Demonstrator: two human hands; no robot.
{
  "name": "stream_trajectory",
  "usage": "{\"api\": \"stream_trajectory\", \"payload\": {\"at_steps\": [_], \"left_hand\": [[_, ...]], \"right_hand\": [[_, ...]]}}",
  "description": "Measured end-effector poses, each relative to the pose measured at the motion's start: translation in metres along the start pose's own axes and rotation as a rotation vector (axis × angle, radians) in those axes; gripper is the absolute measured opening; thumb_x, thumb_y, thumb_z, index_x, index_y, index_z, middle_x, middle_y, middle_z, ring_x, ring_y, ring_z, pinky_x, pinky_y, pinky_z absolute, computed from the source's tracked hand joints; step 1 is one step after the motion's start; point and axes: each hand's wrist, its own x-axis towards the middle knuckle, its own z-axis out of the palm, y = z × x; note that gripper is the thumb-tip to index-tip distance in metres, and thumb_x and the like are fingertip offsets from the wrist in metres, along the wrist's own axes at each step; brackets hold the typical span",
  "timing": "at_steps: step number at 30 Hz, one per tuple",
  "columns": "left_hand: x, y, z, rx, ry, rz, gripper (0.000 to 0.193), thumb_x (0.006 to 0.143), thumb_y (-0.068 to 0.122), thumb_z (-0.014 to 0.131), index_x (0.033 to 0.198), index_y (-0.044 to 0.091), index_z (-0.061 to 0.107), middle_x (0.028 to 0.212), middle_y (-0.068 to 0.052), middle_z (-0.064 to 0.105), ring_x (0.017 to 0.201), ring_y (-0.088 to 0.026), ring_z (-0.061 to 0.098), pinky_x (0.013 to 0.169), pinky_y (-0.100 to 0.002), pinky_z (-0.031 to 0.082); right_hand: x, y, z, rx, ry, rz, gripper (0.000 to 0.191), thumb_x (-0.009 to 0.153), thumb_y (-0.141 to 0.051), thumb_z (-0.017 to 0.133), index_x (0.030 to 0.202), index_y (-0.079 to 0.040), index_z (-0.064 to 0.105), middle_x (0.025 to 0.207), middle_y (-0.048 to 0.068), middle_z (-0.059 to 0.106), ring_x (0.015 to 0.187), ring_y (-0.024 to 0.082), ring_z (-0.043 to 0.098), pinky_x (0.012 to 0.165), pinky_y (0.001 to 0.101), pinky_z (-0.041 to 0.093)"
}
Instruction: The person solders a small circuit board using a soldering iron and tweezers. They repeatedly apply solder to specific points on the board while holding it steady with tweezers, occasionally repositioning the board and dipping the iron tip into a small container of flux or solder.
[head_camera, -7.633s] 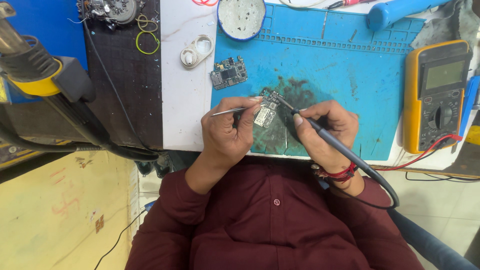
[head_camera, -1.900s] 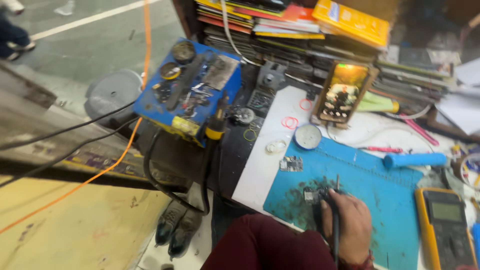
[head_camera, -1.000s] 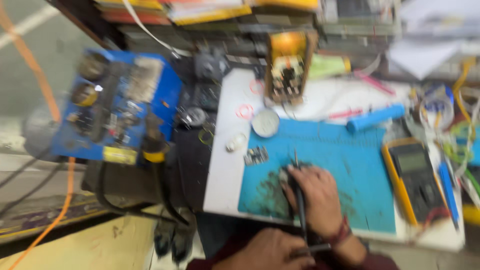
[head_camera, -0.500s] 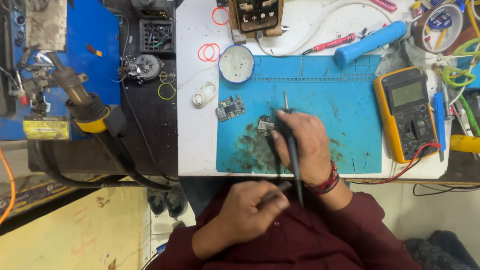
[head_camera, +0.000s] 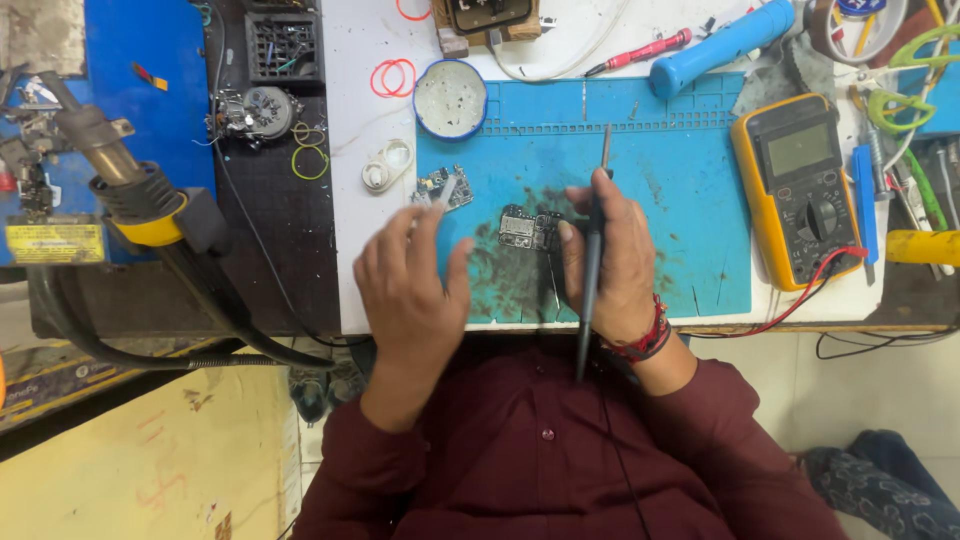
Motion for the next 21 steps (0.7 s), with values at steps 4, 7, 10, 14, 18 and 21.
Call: {"api": "stream_trajectory", "payload": {"at_steps": [4, 7, 10, 14, 18, 21], "left_hand": [[-0.020, 0.028, -0.003, -0.773, -0.386, -0.256, 0.035, 0.090, 0.022, 0.078, 0.117, 0.004, 0.064, 0.094, -0.009, 0.069, 0.076, -0.020, 0.065, 0.069, -0.032, 0.052], [-0.041, 0.037, 0.009, -0.974, -0.607, -0.430, 0.031, 0.088, 0.019, 0.081, 0.111, 0.004, 0.067, 0.080, -0.004, 0.073, 0.057, -0.011, 0.065, 0.053, -0.026, 0.049], [-0.056, 0.036, 0.022, -1.022, -0.551, -0.462, 0.023, 0.092, 0.012, 0.078, 0.110, 0.003, 0.067, 0.081, -0.002, 0.074, 0.058, -0.006, 0.063, 0.053, -0.023, 0.050], [-0.064, 0.019, 0.032, -1.140, -0.381, -0.559, 0.017, 0.094, 0.004, 0.072, 0.108, 0.000, 0.064, 0.080, -0.002, 0.072, 0.065, -0.004, 0.060, 0.058, -0.021, 0.048], [-0.071, -0.003, 0.039, -1.261, -0.249, -0.669, 0.015, 0.100, 0.001, 0.064, 0.114, -0.001, 0.058, 0.091, -0.004, 0.071, 0.078, -0.006, 0.065, 0.070, -0.021, 0.053], [-0.077, -0.009, 0.045, -1.354, -0.218, -0.652, 0.016, 0.101, 0.000, 0.063, 0.116, -0.001, 0.057, 0.095, -0.006, 0.070, 0.081, -0.007, 0.066, 0.071, -0.021, 0.053]], "right_hand": [[-0.003, -0.006, -0.005, -0.006, -0.027, -0.043, 0.068, 0.100, 0.003, 0.067, 0.157, 0.003, 0.030, 0.135, 0.019, 0.064, 0.116, 0.035, 0.063, 0.102, 0.0432, 0.051], [-0.006, -0.008, -0.014, -0.010, -0.089, -0.147, 0.072, 0.095, 0.004, 0.065, 0.157, 0.005, 0.027, 0.139, 0.024, 0.059, 0.122, 0.039, 0.061, 0.106, 0.0467, 0.049], [-0.009, -0.013, -0.030, -0.054, -0.167, -0.156, 0.073, 0.088, 0.014, 0.058, 0.155, 0.006, 0.029, 0.143, 0.028, 0.059, 0.127, 0.040, 0.060, 0.109, 0.0480, 0.049], [-0.027, -0.034, -0.064, 0.391, -0.267, 0.192, 0.064, 0.090, 0.003, 0.070, 0.147, 0.004, 0.042, 0.141, 0.025, 0.061, 0.129, 0.035, 0.061, 0.111, 0.0434, 0.047], [-0.034, -0.009, -0.109, 1.052, -0.944, 0.078, 0.054, 0.079, -0.018, 0.080, 0.129, -0.002, 0.064, 0.126, 0.016, 0.071, 0.125, 0.034, 0.066, 0.111, 0.0515, 0.045], [-0.046, 0.004, -0.127, 0.925, -1.073, 0.051, 0.030, 0.088, -0.019, 0.082, 0.115, -0.008, 0.075, 0.112, 0.006, 0.079, 0.118, 0.029, 0.070, 0.112, 0.0535, 0.041]]}}
